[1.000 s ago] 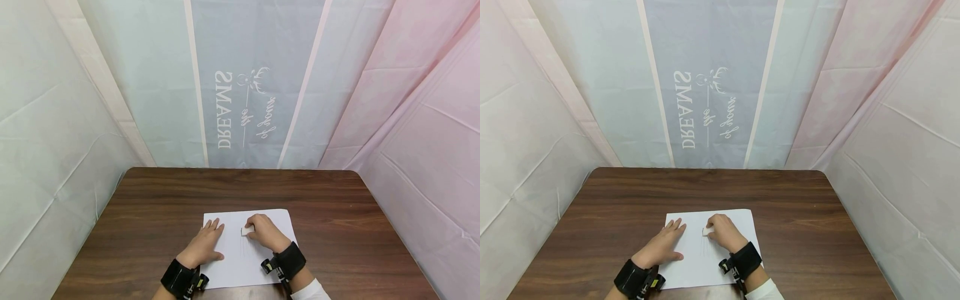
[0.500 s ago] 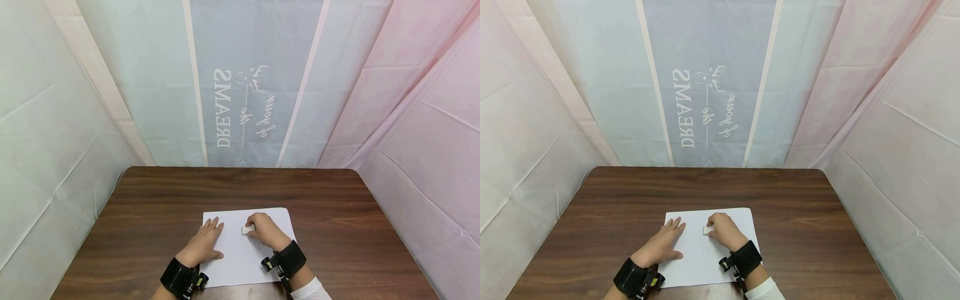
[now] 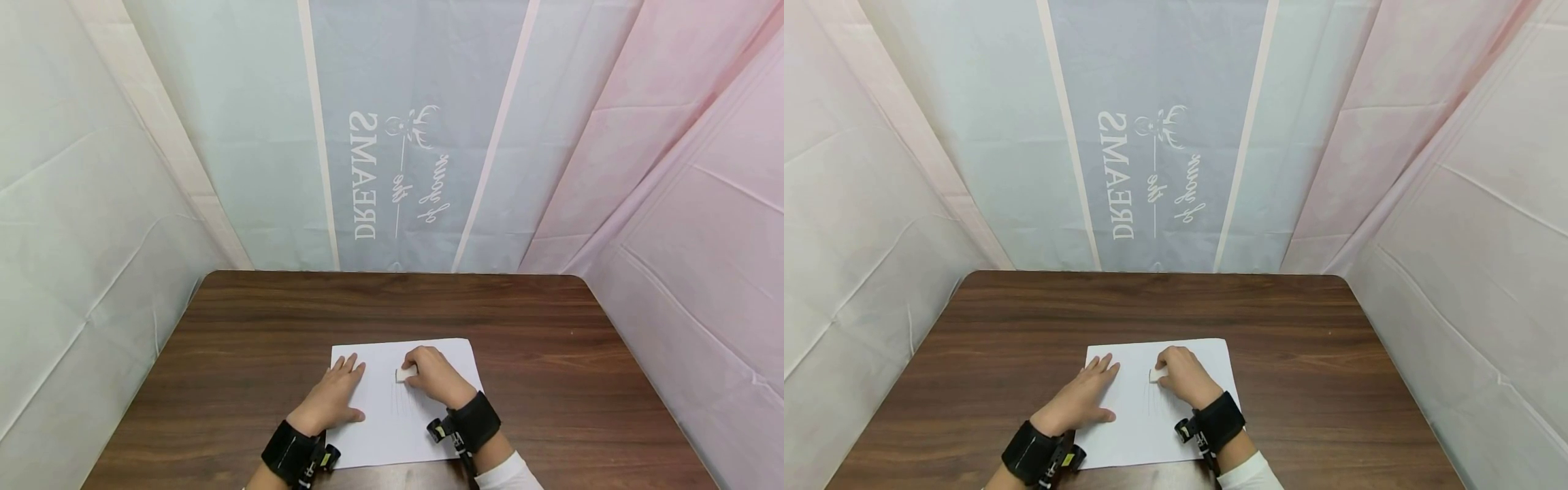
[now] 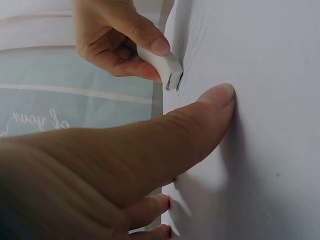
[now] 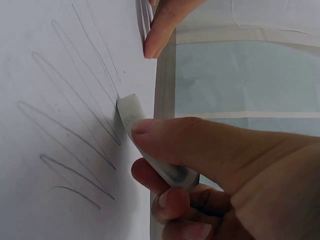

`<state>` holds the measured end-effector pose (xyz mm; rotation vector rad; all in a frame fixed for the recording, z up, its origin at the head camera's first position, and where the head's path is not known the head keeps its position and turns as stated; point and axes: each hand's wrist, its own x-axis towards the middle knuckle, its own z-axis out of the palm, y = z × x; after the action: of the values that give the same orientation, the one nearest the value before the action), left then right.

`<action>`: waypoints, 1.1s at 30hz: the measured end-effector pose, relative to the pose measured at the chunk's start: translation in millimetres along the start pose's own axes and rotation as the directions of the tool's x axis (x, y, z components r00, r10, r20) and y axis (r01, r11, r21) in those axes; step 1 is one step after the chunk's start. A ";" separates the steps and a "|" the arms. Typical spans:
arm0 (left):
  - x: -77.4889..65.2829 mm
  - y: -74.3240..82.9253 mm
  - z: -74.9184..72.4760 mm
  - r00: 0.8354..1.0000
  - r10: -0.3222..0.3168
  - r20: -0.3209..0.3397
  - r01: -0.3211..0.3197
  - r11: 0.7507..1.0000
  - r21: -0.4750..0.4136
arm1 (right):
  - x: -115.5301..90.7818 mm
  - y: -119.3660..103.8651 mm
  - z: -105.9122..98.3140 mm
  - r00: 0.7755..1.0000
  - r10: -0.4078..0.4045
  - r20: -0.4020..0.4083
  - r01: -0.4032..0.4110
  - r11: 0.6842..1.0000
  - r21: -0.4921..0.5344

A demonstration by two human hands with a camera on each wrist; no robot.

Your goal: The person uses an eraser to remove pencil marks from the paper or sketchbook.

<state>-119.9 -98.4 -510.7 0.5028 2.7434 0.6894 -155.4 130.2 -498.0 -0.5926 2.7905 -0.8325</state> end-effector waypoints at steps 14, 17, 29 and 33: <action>-0.7 -0.9 1.6 1.000 -0.001 0.000 0.001 1.000 -0.003 | -2.0 1.2 -1.7 1.000 -0.010 -0.008 0.010 1.000 0.001; -0.4 -1.1 1.5 1.000 0.000 -0.001 0.000 1.000 -0.005 | -2.1 -0.3 -3.1 1.000 0.004 -0.008 -0.004 1.000 0.000; -0.4 1.1 -0.1 1.000 -0.010 0.001 0.010 1.000 -0.006 | -2.0 -1.6 -5.2 0.999 0.032 0.006 -0.032 0.999 0.002; 0.1 0.3 0.8 1.000 -0.010 -0.001 0.010 1.000 -0.008 | -1.3 0.9 -4.4 1.000 0.029 0.004 -0.029 1.000 -0.006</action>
<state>-119.7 -97.8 -511.3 0.4864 2.7409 0.6987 -155.7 133.7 -494.8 -0.5534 2.7923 -0.8164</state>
